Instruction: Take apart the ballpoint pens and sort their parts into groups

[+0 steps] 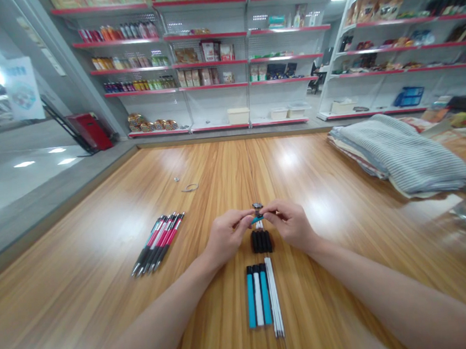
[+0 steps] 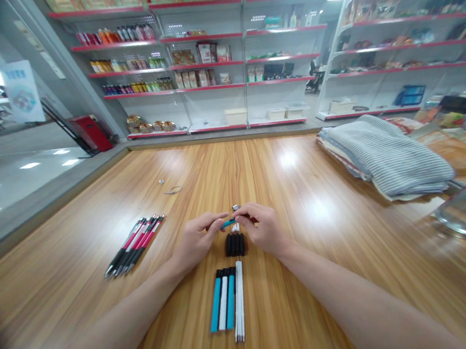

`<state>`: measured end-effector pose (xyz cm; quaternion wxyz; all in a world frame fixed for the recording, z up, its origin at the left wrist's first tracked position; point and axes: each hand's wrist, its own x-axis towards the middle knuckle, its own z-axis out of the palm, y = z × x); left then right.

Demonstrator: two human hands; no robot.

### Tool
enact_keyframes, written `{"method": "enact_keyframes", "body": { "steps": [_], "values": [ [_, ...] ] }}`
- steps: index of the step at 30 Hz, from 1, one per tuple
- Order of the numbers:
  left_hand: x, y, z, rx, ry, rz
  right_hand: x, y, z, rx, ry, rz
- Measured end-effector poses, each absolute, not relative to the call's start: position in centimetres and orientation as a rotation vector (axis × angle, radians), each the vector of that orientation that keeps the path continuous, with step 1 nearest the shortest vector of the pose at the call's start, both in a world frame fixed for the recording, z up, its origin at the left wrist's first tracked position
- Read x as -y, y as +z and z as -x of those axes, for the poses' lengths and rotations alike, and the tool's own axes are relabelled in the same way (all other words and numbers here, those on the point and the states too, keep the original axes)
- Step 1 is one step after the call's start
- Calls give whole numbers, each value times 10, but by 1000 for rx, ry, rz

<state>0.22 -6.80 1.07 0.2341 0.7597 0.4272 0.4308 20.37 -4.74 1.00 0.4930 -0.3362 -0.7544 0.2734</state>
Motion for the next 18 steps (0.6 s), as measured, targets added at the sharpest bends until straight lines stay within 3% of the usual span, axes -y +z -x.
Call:
{"method": "enact_keyframes", "body": {
  "steps": [6,11,13,18],
  "values": [
    [71,9,-1,-1208,1124,-2248,49,13,-206,1798,604,878],
    [68,-4,31,-1964,1340,-1891,34,8,-222,1266,765,1071],
    [64,-15,45,-2241,1187,-1730,27,4,-229,1076,836,1099],
    [95,-20,49,-2343,989,-2012,32,-1,-234,912,941,1064]
  ]
}}
